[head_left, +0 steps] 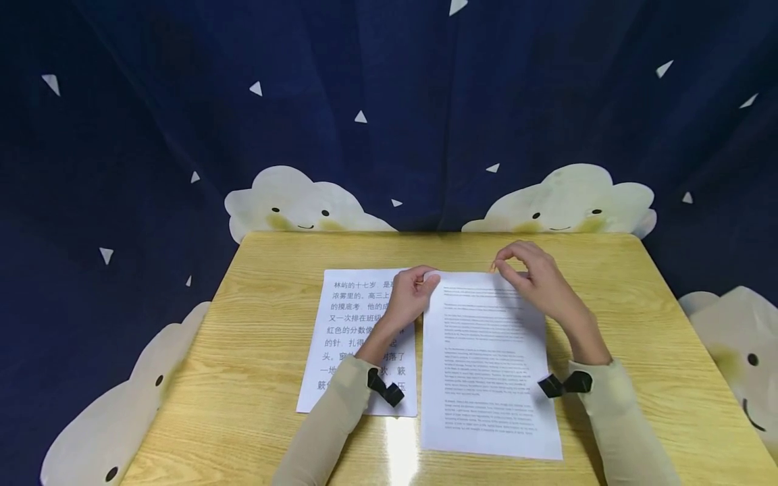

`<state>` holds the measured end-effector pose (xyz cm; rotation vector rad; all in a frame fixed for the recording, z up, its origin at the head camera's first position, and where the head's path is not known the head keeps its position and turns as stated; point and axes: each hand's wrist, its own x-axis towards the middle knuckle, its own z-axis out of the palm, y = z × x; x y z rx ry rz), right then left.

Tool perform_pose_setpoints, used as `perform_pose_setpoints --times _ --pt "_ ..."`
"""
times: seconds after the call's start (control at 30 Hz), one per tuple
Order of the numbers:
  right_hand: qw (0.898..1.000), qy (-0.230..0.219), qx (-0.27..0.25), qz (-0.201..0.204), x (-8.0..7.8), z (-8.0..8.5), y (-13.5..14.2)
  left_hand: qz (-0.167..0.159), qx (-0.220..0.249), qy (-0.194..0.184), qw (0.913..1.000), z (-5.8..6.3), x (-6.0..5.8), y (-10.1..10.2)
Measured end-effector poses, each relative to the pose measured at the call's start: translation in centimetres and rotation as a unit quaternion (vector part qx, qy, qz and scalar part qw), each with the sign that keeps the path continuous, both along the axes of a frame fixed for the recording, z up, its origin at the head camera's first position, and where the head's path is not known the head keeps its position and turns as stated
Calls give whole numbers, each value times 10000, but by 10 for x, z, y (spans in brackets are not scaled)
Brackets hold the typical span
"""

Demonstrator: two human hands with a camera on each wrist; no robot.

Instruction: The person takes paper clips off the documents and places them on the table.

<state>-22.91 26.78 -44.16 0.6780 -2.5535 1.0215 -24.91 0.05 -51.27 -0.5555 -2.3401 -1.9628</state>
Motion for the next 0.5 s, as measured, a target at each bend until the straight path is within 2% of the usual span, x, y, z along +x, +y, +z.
perform_pose_setpoints --times 0.27,0.5 --pt "9993 -298 -20 -207 0 3 10 53 -16 8 10000 -1 -2 -1" --pt "9982 -558 -18 -233 0 3 15 69 67 -33 9999 -2 -2 -1"
